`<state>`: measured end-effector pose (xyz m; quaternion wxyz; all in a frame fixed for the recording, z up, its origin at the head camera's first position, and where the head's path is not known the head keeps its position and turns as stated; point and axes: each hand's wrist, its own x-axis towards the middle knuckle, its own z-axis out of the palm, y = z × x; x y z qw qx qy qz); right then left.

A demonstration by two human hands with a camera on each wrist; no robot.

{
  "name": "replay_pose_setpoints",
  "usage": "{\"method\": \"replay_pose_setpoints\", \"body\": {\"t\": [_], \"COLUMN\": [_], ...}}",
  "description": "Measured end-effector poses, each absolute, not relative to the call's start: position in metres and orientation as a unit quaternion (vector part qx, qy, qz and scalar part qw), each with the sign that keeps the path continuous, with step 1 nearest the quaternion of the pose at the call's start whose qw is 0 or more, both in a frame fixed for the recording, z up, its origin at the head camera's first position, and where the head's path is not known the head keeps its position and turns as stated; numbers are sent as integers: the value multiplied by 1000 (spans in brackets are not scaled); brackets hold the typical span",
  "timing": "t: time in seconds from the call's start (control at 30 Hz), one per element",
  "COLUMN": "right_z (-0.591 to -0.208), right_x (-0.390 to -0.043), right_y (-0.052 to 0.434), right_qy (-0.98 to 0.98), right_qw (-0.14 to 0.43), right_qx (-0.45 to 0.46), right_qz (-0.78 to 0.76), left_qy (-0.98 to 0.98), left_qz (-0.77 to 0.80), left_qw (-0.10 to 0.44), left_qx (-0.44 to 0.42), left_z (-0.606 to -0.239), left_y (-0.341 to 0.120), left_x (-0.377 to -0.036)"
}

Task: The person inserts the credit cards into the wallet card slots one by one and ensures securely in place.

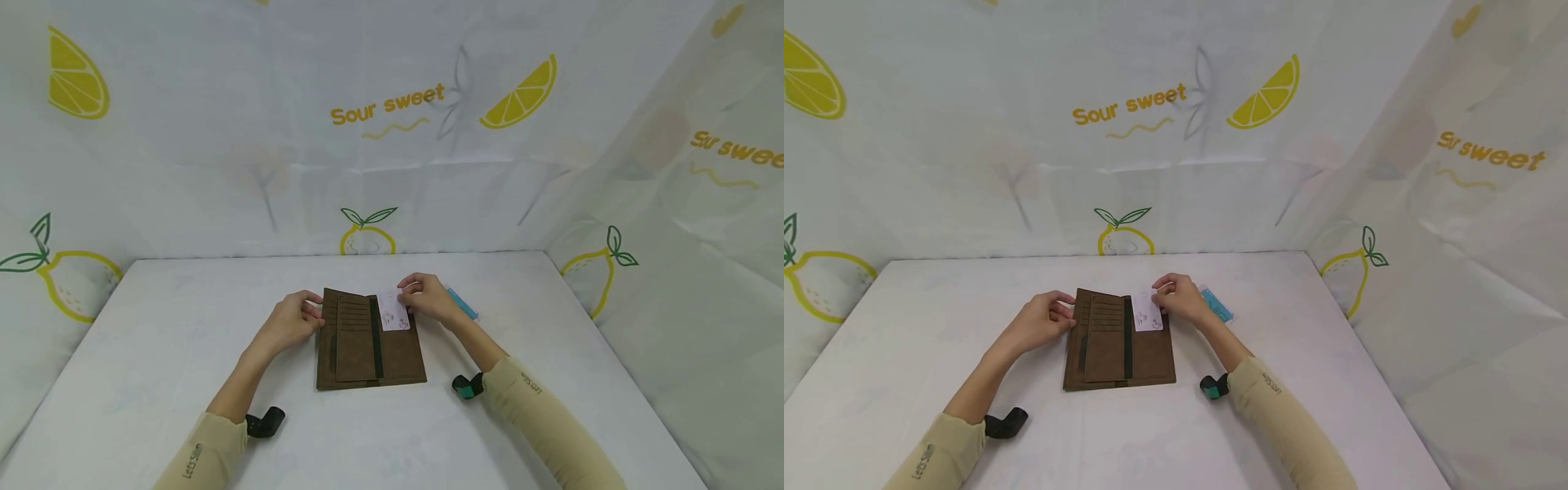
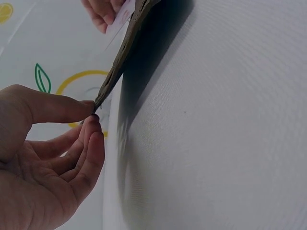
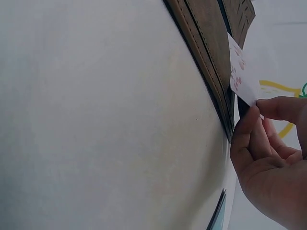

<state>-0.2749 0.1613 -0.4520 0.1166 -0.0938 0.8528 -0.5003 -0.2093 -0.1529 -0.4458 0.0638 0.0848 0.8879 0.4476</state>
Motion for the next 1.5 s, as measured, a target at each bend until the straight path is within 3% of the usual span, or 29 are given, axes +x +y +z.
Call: {"method": "replay_pose_setpoints", "body": {"t": [1.5], "right_z": [-454], "right_x": [-267], "right_y": [181], "right_qy": [869], "right_qw": [129], "right_qx": [-172], "right_qz": [-446], "left_qy": [887], "left_qz": [449], "left_qw": [68], "left_qx": [86], "left_z": [-444], "left_y": [-152], "left_x": [-209]}}
